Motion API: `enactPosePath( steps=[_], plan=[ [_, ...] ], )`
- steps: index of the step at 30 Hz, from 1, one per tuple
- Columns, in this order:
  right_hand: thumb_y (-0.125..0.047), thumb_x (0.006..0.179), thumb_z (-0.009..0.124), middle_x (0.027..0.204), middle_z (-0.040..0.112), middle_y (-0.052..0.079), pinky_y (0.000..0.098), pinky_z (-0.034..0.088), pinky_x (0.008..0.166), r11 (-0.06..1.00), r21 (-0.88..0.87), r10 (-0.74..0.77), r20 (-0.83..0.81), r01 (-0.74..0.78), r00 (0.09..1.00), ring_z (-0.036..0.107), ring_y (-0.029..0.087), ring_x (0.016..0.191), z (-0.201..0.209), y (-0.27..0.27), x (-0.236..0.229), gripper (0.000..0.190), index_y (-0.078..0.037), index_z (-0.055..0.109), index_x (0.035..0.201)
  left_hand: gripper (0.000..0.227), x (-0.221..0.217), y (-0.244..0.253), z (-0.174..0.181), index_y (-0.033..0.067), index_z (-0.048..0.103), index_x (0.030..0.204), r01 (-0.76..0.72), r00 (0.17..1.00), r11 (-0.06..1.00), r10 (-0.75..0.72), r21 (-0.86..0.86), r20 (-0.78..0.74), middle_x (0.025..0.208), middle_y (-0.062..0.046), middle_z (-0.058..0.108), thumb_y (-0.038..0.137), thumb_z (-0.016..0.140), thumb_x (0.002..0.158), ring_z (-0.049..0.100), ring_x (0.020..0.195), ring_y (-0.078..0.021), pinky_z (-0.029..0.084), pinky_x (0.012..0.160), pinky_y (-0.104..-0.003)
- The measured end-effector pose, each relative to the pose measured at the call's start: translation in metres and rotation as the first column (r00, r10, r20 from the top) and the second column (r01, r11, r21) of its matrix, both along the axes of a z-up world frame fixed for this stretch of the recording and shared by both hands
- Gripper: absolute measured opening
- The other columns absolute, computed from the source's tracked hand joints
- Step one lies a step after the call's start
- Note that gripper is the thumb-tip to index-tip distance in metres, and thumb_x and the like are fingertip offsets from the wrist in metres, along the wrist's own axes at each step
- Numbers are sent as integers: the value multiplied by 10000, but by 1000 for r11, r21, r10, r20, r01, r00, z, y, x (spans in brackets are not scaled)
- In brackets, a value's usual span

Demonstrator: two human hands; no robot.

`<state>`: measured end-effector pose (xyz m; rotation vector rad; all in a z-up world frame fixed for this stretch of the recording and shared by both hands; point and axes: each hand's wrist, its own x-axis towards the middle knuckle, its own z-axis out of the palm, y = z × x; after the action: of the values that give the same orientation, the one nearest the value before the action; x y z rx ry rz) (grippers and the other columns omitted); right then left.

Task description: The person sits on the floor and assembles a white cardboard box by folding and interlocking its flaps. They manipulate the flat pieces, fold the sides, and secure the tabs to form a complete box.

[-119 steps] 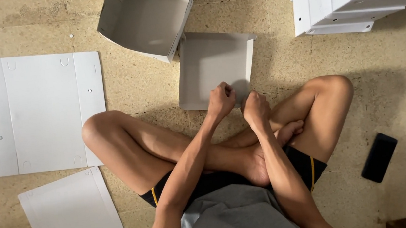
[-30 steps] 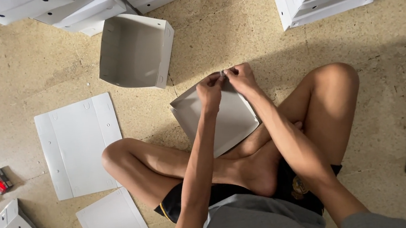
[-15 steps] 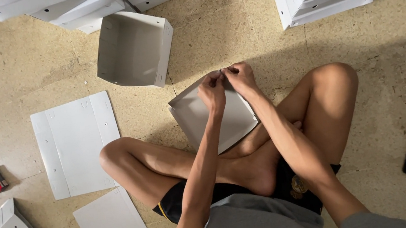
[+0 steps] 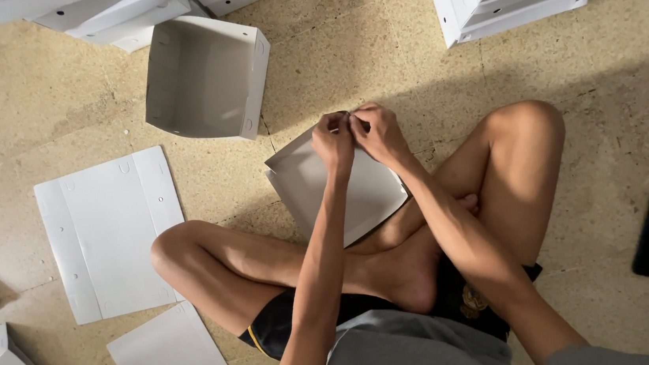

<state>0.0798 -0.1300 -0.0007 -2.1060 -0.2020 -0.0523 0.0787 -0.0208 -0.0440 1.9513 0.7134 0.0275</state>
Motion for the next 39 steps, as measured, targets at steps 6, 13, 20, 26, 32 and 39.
enactPosePath(
  steps=[6,13,20,26,32,39],
  plan=[
    [-239,938,703,812,686,213,446,578,665,998,-58,6,4,-6,1000,694,413,823,-18,-2,5,238,-13,739,873,103,9,6,-43,201,790,833,52,996,996,-46,72,-76,711,-39,751,265,710,839,747,758,-306,599,738,-431],
    [-217,969,677,824,655,224,472,592,659,994,-93,-59,-50,54,997,679,435,817,-37,10,5,212,-26,747,908,189,-6,-3,50,9,747,873,197,975,976,-185,91,-118,694,-223,712,117,592,880,724,709,-424,592,640,-502],
    [-140,934,655,829,637,170,491,590,692,896,-436,-108,-27,85,994,694,385,803,-25,24,0,142,-34,729,873,206,-61,23,49,-45,616,1022,334,939,931,-342,-147,-30,557,-105,679,125,517,961,640,384,-206,529,428,-316],
    [-69,908,665,819,651,153,449,571,663,853,-509,-75,94,113,993,706,362,767,-33,27,0,125,-18,693,798,157,-111,78,93,179,633,1088,61,995,976,-43,207,-87,865,-51,716,245,569,961,691,862,-315,540,781,-461],
    [-33,863,674,710,601,223,479,549,622,863,-479,-81,182,160,980,671,425,688,-30,21,-2,153,-2,657,715,357,-100,140,54,31,544,1219,-31,1000,974,30,224,8,1093,-192,581,145,638,894,591,1073,-432,491,911,-555],
    [-343,803,725,654,630,196,522,539,540,772,-634,-216,-183,52,959,704,414,661,-19,-37,-26,313,-38,721,736,191,-35,117,44,39,744,983,209,962,876,-264,435,70,890,-195,701,23,567,914,695,850,-440,568,764,-522]
  ],
)
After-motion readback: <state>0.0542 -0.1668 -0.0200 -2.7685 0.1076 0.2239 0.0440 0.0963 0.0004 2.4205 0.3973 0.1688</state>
